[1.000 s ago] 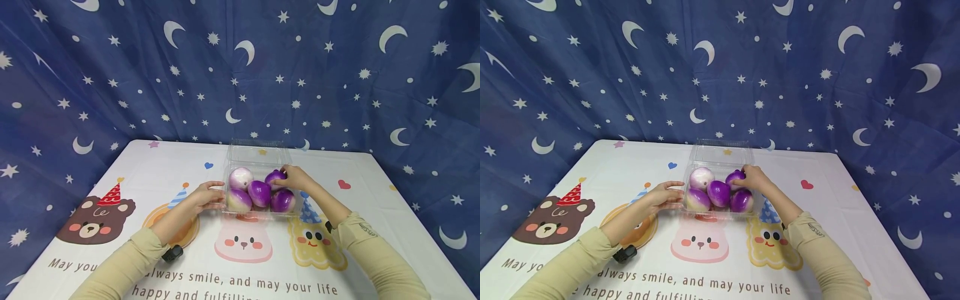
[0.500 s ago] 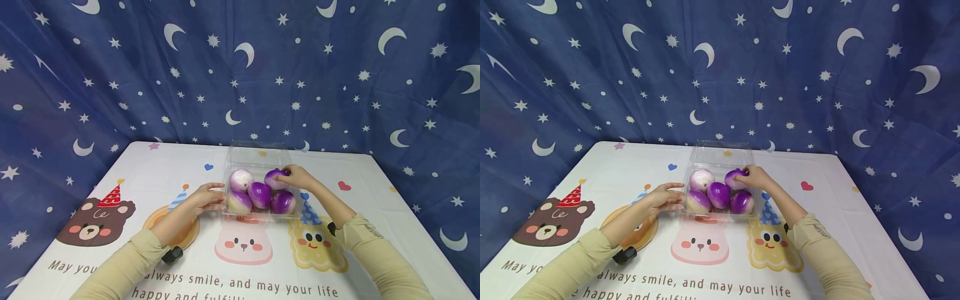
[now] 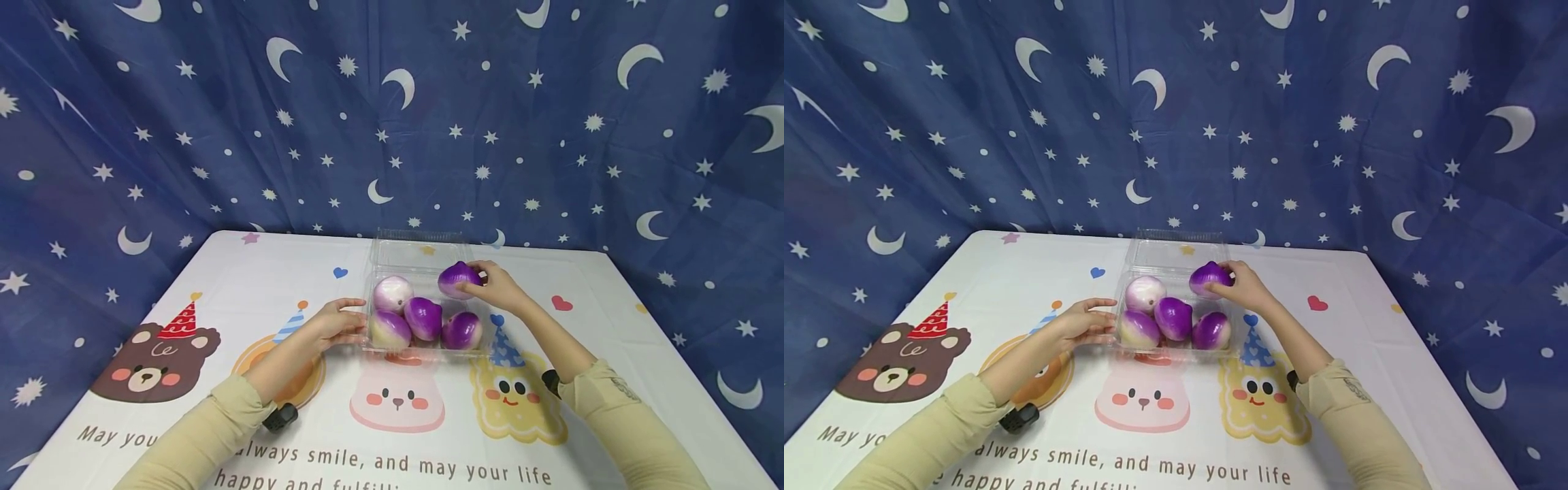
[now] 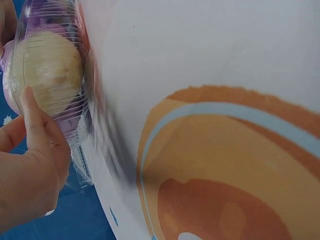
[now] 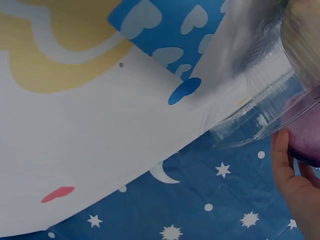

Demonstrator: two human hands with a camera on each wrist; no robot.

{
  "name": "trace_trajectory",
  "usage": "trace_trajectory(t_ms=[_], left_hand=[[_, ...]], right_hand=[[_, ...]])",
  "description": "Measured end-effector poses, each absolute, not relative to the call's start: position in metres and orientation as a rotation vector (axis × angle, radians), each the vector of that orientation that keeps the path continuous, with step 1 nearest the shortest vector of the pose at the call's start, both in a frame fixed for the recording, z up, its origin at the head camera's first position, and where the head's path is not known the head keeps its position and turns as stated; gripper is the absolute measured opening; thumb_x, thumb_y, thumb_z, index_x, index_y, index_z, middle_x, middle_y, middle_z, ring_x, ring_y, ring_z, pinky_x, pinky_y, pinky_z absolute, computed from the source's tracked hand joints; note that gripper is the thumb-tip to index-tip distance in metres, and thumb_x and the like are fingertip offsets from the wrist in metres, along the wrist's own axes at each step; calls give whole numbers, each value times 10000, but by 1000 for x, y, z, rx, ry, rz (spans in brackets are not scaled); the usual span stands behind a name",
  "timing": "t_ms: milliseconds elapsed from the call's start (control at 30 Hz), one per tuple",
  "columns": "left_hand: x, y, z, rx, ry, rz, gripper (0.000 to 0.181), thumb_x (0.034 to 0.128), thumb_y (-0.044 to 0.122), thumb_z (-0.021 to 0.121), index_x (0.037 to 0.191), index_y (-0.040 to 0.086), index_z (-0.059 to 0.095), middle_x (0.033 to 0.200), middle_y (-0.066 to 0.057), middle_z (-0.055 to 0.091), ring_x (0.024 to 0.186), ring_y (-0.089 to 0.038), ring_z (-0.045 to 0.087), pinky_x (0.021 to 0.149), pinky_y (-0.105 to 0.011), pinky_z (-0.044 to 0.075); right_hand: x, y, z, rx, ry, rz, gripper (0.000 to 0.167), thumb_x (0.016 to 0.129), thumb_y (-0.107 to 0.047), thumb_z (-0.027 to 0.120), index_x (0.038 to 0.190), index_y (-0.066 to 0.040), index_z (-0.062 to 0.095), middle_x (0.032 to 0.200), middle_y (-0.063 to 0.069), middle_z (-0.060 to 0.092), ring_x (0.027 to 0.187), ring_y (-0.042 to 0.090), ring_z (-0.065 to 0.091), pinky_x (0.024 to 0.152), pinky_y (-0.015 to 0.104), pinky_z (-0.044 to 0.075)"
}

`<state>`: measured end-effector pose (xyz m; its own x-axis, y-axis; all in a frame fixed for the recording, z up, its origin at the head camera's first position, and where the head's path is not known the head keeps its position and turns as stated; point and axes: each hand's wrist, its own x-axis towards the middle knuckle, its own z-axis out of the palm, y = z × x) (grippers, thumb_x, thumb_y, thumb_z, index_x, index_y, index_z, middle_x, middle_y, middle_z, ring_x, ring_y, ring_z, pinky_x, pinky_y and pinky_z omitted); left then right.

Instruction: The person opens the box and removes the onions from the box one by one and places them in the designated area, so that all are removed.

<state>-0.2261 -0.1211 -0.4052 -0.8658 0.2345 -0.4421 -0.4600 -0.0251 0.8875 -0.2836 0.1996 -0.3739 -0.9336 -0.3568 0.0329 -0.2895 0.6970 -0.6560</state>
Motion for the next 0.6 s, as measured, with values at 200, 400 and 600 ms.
trace_trajectory(t_ms=[200,400,600], left_hand=[[-224,-121,-406,-242,1789,1950,511,919,-70,483,1403,6,336,903,-42,541,693,-99,601,686,-257,629],[-223,-122,-405,-247,1788,1961,510,918,-72,478,1402,5,339,936,-52,518,698,-98,596,693,-262,630],[-223,-124,-404,-243,1787,1956,507,926,-59,479,1408,5,333,970,-58,502,711,-94,594,707,-268,630]], right_hand=[[-279,207,-372,-506,2819,-1153,594,887,-209,644,1348,78,402,1341,288,446,1170,451,518,953,488,538],[-276,213,-371,-516,2813,-1212,572,891,-183,643,1338,72,393,1311,287,475,1182,445,505,990,507,506],[-273,221,-367,-509,2807,-1248,603,876,-154,657,1343,72,350,1307,288,452,1199,448,478,1004,536,484]])
